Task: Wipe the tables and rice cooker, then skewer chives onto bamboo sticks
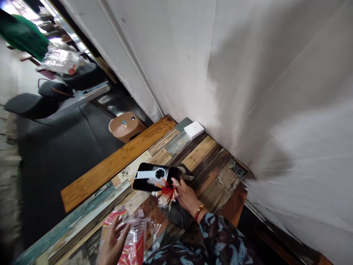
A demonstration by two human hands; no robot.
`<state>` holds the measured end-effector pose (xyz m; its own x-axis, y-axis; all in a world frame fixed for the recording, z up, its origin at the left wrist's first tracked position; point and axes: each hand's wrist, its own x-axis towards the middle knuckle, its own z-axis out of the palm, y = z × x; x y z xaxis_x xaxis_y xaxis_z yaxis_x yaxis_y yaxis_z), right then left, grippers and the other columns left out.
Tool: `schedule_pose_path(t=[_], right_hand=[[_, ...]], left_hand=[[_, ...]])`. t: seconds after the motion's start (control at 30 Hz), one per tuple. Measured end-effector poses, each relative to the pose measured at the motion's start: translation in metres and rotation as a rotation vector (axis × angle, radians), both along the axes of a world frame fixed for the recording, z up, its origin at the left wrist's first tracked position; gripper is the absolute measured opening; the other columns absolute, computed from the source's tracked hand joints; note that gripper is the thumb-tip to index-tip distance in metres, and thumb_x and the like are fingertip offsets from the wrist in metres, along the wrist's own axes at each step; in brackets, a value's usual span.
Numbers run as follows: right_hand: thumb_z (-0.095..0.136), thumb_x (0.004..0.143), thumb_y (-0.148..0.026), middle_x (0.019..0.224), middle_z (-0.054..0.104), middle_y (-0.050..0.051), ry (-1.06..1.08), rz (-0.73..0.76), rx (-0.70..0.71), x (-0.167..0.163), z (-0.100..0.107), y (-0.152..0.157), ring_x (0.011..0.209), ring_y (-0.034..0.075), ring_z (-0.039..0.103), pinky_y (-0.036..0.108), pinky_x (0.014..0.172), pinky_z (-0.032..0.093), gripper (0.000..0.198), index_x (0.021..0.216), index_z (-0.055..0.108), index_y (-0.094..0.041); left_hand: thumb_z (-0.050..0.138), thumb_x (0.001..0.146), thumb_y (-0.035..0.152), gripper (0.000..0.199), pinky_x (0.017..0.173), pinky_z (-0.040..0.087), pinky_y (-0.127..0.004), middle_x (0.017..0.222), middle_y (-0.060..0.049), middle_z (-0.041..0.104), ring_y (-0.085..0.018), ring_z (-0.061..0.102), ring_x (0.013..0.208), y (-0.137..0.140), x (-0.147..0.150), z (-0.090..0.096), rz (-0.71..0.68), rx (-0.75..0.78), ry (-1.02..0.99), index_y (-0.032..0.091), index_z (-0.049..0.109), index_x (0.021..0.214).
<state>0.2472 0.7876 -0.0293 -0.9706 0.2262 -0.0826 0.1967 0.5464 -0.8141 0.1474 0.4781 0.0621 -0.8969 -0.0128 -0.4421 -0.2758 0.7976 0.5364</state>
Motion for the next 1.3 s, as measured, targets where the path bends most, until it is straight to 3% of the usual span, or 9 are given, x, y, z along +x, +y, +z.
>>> schedule_pose_path(t=[0.13, 0.3, 0.43, 0.57, 0.73, 0.83, 1.0, 1.17, 1.3], right_hand=[[0.041, 0.089, -0.008, 0.13, 0.065, 0.006, 0.052, -0.091, 0.08, -0.018, -0.006, 0.068, 0.115, 0.017, 0.063, 0.032, 0.099, 0.052, 0.056, 0.142, 0.05, -0.024], [0.052, 0.089, -0.022, 0.154, 0.037, 0.018, 0.053, -0.367, 0.209, -0.101, -0.029, 0.18, 0.14, 0.034, 0.037, 0.056, 0.113, 0.032, 0.057, 0.146, 0.045, -0.016], [0.064, 0.083, -0.031, 0.158, 0.023, 0.027, 0.025, -0.485, 0.23, -0.16, -0.053, 0.21, 0.142, 0.047, 0.024, 0.07, 0.108, 0.024, 0.069, 0.145, 0.044, -0.011], [0.068, 0.08, -0.029, 0.16, 0.02, 0.025, 0.052, -0.415, 0.213, -0.176, -0.063, 0.173, 0.145, 0.047, 0.013, 0.07, 0.11, 0.021, 0.067, 0.142, 0.049, -0.011], [0.067, 0.083, -0.033, 0.155, 0.038, 0.015, 0.133, -0.184, 0.133, -0.156, -0.053, 0.115, 0.146, 0.036, 0.024, 0.054, 0.115, 0.028, 0.055, 0.135, 0.059, -0.018], [0.054, 0.092, -0.033, 0.148, 0.048, 0.009, 0.148, -0.155, 0.06, -0.129, -0.048, 0.12, 0.141, 0.026, 0.036, 0.047, 0.116, 0.031, 0.044, 0.134, 0.059, -0.022], [0.03, 0.101, -0.031, 0.127, 0.06, 0.017, 0.083, -0.316, -0.011, -0.055, -0.04, 0.129, 0.125, 0.028, 0.051, 0.052, 0.108, 0.039, 0.043, 0.129, 0.059, -0.017], [0.058, 0.09, -0.038, 0.113, 0.069, 0.007, 0.11, -0.034, -0.093, 0.028, -0.019, 0.033, 0.105, 0.024, 0.064, 0.038, 0.091, 0.053, 0.025, 0.11, 0.07, -0.029], [0.076, 0.073, -0.048, 0.144, 0.052, 0.012, -0.02, 0.339, -0.14, 0.056, -0.028, -0.047, 0.134, 0.039, 0.042, 0.062, 0.109, 0.033, 0.075, 0.142, 0.05, -0.032]], left_hand=[[0.067, 0.063, 0.07, 0.09, 0.092, 0.056, -0.048, 0.133, -0.018, 0.056, -0.034, 0.067, 0.11, -0.003, -0.002, -0.007, 0.02, 0.005, -0.007, 0.016, 0.048, 0.133], [0.067, 0.06, 0.073, 0.093, 0.094, 0.054, -0.049, 0.13, -0.02, 0.058, -0.033, 0.069, 0.103, -0.004, -0.008, -0.012, 0.042, -0.015, -0.005, 0.015, 0.048, 0.13], [0.067, 0.057, 0.075, 0.093, 0.092, 0.055, -0.048, 0.129, -0.02, 0.058, -0.033, 0.07, 0.1, -0.001, -0.009, -0.009, 0.069, -0.042, 0.002, 0.015, 0.051, 0.126], [0.066, 0.058, 0.075, 0.093, 0.085, 0.057, -0.046, 0.129, -0.021, 0.058, -0.033, 0.071, 0.098, 0.0, -0.011, -0.009, 0.088, -0.058, -0.005, 0.014, 0.051, 0.127], [0.066, 0.062, 0.072, 0.091, 0.089, 0.056, -0.048, 0.128, -0.02, 0.06, -0.031, 0.072, 0.093, 0.005, -0.02, -0.017, 0.044, -0.091, -0.005, 0.014, 0.05, 0.13], [0.064, 0.066, 0.069, 0.091, 0.084, 0.057, -0.047, 0.13, -0.022, 0.059, -0.029, 0.072, 0.089, 0.012, -0.025, -0.02, -0.017, -0.121, -0.011, 0.012, 0.048, 0.134], [0.06, 0.071, 0.066, 0.083, 0.085, 0.056, -0.046, 0.125, -0.02, 0.062, -0.027, 0.071, 0.086, 0.016, -0.028, -0.025, -0.166, -0.215, 0.053, 0.011, 0.051, 0.133], [0.052, 0.08, 0.061, 0.07, 0.097, 0.05, -0.05, 0.123, -0.019, 0.062, -0.033, 0.065, 0.105, 0.021, -0.035, -0.035, -0.394, -0.359, 0.179, 0.011, 0.054, 0.129], [0.048, 0.085, 0.051, 0.061, 0.103, 0.044, -0.049, 0.127, -0.021, 0.058, -0.035, 0.056, 0.118, 0.034, -0.04, -0.053, -0.599, -0.468, 0.258, 0.009, 0.055, 0.128]])
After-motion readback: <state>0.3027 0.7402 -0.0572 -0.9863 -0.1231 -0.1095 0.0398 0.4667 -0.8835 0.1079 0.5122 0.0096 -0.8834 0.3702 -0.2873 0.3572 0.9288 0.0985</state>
